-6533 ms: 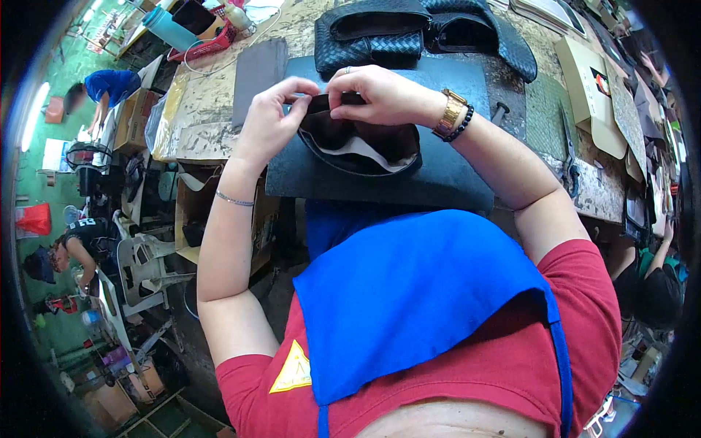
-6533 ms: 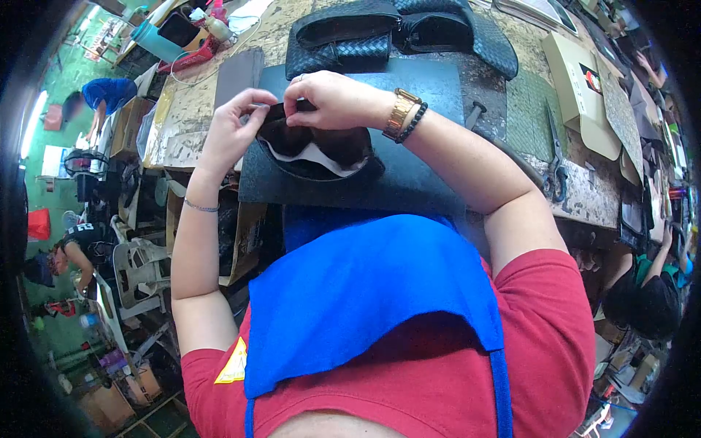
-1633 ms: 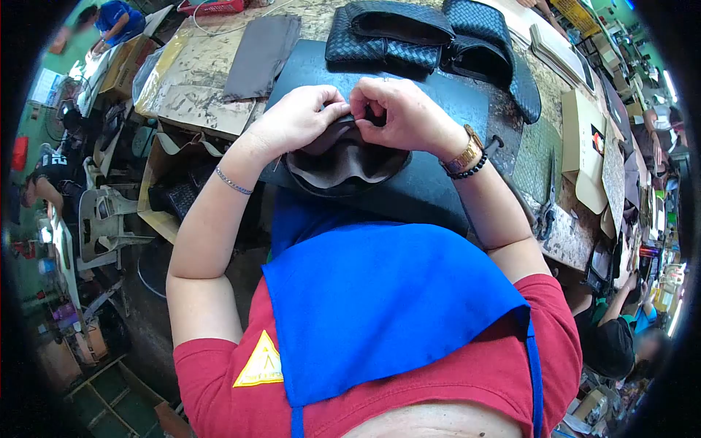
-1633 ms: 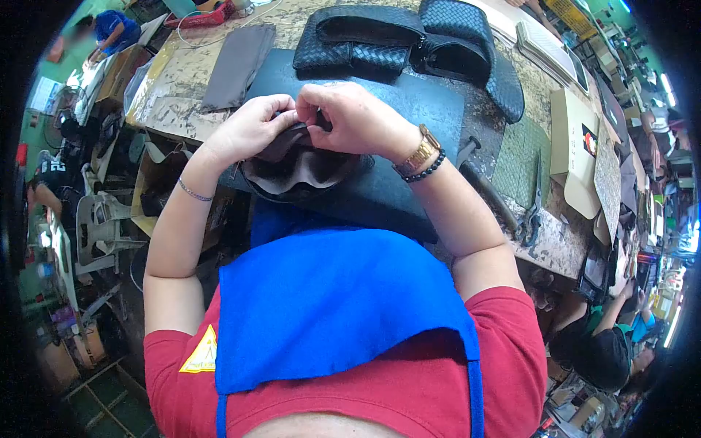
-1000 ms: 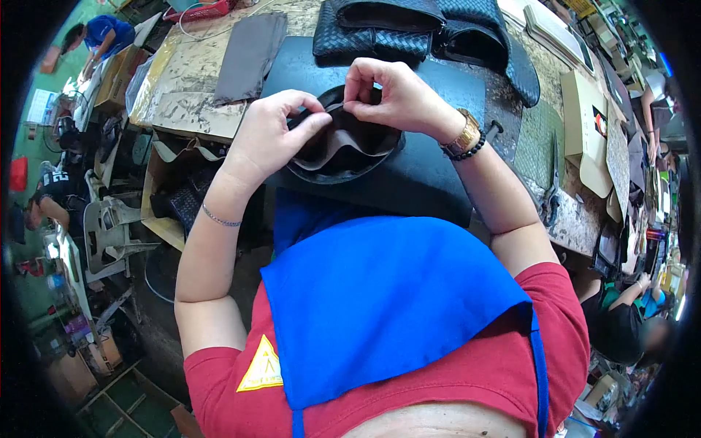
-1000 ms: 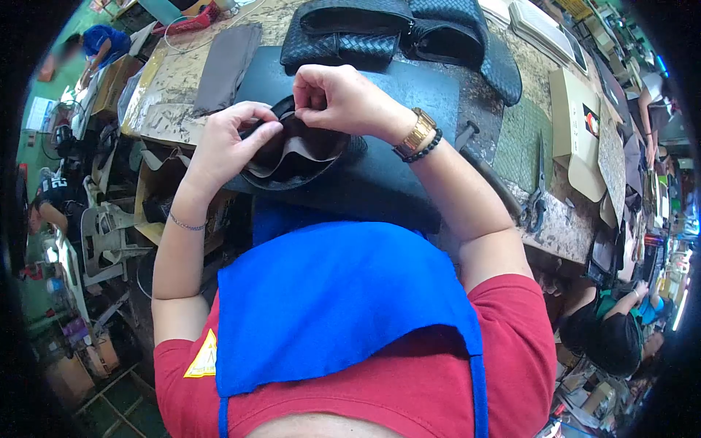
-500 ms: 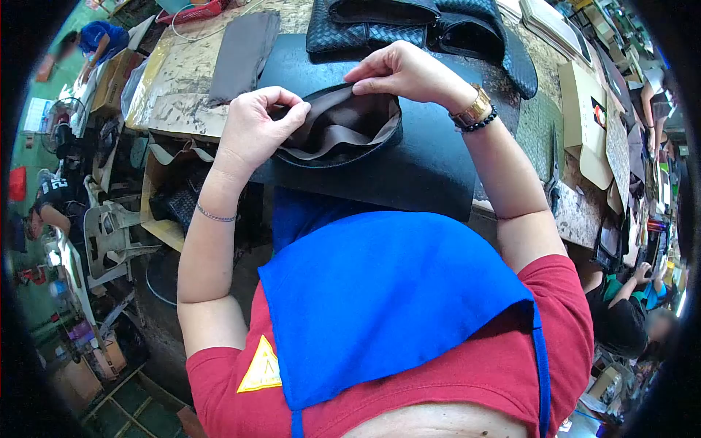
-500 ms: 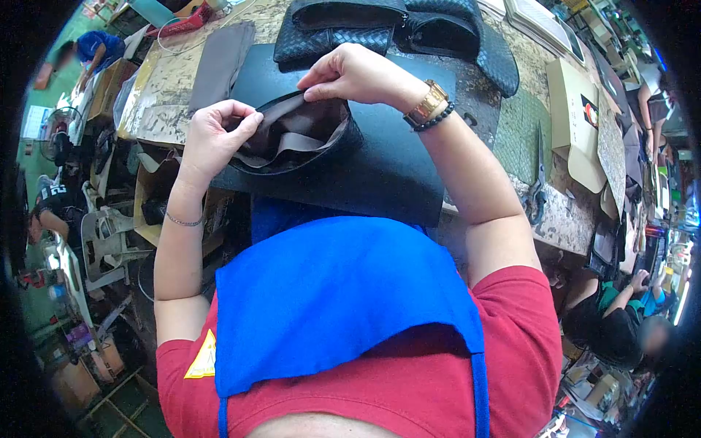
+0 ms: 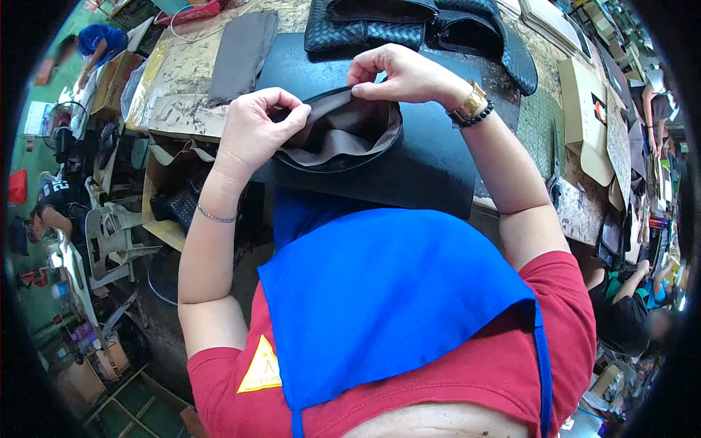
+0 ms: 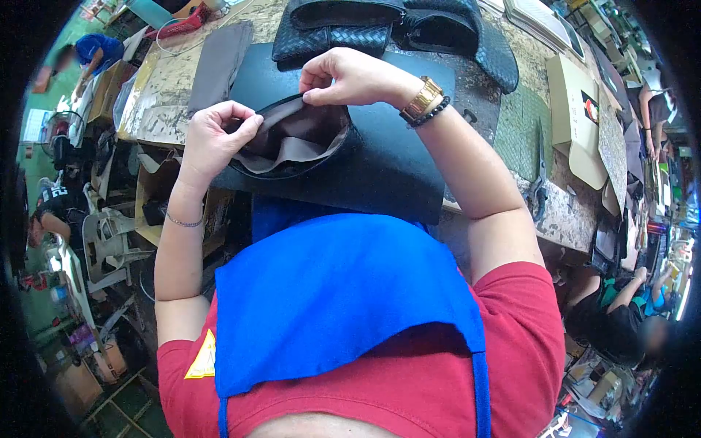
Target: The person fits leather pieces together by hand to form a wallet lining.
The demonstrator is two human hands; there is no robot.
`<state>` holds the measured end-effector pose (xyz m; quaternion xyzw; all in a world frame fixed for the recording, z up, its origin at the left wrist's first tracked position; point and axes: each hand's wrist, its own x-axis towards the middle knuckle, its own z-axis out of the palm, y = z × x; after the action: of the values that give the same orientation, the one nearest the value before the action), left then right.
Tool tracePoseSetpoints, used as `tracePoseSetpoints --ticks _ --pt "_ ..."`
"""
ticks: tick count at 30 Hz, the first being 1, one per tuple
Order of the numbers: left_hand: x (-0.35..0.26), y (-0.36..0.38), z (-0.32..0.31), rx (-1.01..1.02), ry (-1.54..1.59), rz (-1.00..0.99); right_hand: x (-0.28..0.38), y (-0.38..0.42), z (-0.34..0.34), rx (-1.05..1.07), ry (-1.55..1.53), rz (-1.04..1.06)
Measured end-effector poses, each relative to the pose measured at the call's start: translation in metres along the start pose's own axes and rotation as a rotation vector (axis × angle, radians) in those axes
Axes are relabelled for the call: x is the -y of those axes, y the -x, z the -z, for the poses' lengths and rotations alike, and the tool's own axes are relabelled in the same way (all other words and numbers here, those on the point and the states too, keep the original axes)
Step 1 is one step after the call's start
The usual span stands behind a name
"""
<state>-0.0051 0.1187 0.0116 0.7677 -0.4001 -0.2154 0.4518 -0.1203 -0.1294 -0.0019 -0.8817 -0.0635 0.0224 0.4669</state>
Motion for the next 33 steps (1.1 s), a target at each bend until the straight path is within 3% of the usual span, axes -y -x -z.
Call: tracePoseSetpoints --ticks 16,22,28,33 --pt "-0.001 0.001 -0.003 -0.015 0.002 -0.018 -0.003 -0.010 -0.009 -0.008 -0.002 0.136" --pt "0.003 0.000 -0.004 -0.054 -0.060 -0.046 0.003 -0.010 -0.004 0.058 -0.026 0.004" --pt "0.000 0.001 -0.006 -0.067 -0.059 -0.061 0.004 -0.016 -0.009 0.027 0.045 0.121" --pt "0.000 0.000 -0.007 -0.078 -0.053 -0.068 0.008 -0.017 -0.008 0.054 0.012 0.092"
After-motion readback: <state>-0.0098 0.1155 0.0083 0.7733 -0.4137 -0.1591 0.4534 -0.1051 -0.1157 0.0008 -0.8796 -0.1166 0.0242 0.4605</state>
